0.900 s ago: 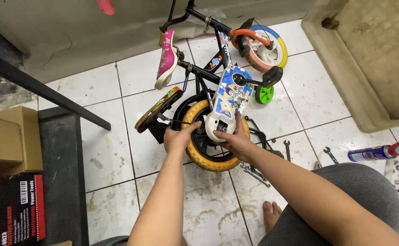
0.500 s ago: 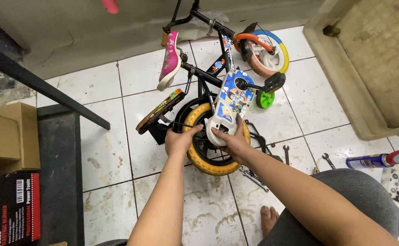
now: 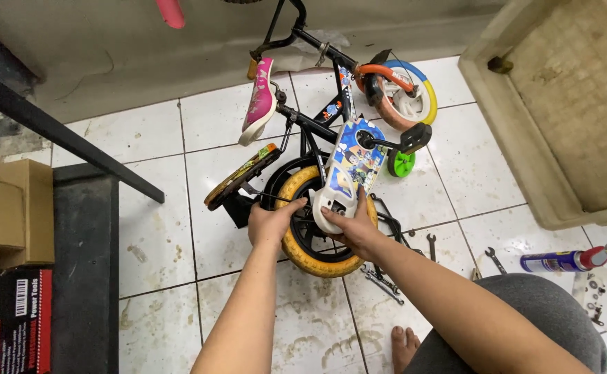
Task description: Installing a plastic chain guard onto a child's bicycle by aligning it with the frame and snapping it into place.
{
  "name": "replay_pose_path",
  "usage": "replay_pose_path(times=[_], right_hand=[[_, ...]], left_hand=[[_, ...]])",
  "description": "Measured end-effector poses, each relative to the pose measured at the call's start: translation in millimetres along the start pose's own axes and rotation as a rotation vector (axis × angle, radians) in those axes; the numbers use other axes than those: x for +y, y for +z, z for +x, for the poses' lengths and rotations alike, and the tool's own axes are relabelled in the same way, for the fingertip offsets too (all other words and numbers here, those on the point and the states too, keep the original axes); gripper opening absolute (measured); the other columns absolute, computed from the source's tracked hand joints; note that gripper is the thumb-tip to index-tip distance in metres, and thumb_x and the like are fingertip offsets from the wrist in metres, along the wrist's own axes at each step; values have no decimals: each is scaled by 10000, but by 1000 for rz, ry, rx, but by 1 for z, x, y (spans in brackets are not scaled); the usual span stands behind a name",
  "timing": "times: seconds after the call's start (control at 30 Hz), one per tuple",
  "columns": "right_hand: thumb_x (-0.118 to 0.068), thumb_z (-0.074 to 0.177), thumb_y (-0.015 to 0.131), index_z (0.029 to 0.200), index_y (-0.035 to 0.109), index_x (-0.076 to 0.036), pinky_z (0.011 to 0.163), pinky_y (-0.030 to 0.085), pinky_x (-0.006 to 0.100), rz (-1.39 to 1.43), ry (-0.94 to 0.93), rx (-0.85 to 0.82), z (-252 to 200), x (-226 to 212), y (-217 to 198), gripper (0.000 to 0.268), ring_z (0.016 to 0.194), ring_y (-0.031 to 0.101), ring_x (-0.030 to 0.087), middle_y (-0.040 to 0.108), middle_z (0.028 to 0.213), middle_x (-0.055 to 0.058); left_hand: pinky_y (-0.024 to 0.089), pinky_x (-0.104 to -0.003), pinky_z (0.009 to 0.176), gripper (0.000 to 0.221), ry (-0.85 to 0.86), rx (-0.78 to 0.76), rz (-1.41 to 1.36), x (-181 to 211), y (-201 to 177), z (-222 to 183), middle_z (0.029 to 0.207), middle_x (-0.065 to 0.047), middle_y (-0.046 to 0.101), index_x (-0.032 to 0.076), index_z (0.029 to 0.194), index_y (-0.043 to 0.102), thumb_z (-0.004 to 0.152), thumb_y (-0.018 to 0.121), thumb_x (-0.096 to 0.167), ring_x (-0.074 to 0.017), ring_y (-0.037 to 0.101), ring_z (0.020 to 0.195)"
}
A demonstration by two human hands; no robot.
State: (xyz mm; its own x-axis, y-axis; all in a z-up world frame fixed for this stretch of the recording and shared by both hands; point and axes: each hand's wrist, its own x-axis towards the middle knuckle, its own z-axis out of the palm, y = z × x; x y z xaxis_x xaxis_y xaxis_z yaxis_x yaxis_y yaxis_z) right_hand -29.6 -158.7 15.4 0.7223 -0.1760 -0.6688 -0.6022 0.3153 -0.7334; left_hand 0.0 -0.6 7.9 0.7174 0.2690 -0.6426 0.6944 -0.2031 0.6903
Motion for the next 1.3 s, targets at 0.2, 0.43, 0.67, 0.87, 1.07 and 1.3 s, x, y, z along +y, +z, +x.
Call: replay_pose_path(times=[0.2, 0.43, 0.67, 0.87, 1.07, 1.3], right_hand=[[-118, 769, 873, 1628, -87, -299, 1080, 428, 645, -10, 7, -13, -6, -5, 2, 1301, 1440, 304, 573, 48, 1645, 316], [-131, 787, 856, 1625, -109, -316, 1121, 363, 649, 34, -15, -39, -11, 1, 0, 1291, 1474, 236, 560, -29, 1661, 295], [-72, 783, 841, 1622, -133, -323, 1137, 321, 645, 36, -39, -83, -10, 3, -3, 1310, 1488, 194, 554, -62, 1668, 282], [-71, 774, 854, 1626, -121, -329, 1114, 390, 609, 18, -38, -77, -2, 6, -7, 1320, 1476, 259, 539, -16, 1667, 285], [-95, 770, 873, 1625, -126, -318, 1099, 423, 598, 4, -44, -104, 11, 12, -14, 1333, 1464, 281, 545, 4, 1663, 302], [-40, 741, 883, 1623, -128, -344, 1088, 459, 547, 55, -15, -162, 9, 10, -21, 1376, 1449, 311, 540, 13, 1665, 303]], left_hand=[[486, -531, 1039, 1077, -13, 0, 3, 2, -2, -5, 1382, -261, 570, -69, 1421, 459, 628, 935, 482, -402, 529, 1333], [474, -522, 1055, 1108, -7, -22, -3, -1, -4, 0, 1410, -256, 552, -67, 1443, 434, 629, 931, 497, -394, 512, 1351], [468, -525, 1056, 1145, -13, -45, -4, 0, -4, 0, 1436, -261, 527, -65, 1469, 390, 643, 923, 523, -387, 499, 1365], [461, -540, 1059, 1141, 1, -46, -4, 4, -5, -5, 1436, -285, 511, -89, 1478, 368, 666, 917, 496, -409, 491, 1365], [467, -551, 1047, 1136, 11, -30, 19, 0, 0, 1, 1421, -274, 530, -83, 1464, 389, 654, 929, 502, -406, 505, 1351], [472, -527, 1043, 1116, 25, -38, 17, 6, -1, -2, 1403, -276, 537, -92, 1454, 404, 664, 931, 493, -401, 508, 1347]])
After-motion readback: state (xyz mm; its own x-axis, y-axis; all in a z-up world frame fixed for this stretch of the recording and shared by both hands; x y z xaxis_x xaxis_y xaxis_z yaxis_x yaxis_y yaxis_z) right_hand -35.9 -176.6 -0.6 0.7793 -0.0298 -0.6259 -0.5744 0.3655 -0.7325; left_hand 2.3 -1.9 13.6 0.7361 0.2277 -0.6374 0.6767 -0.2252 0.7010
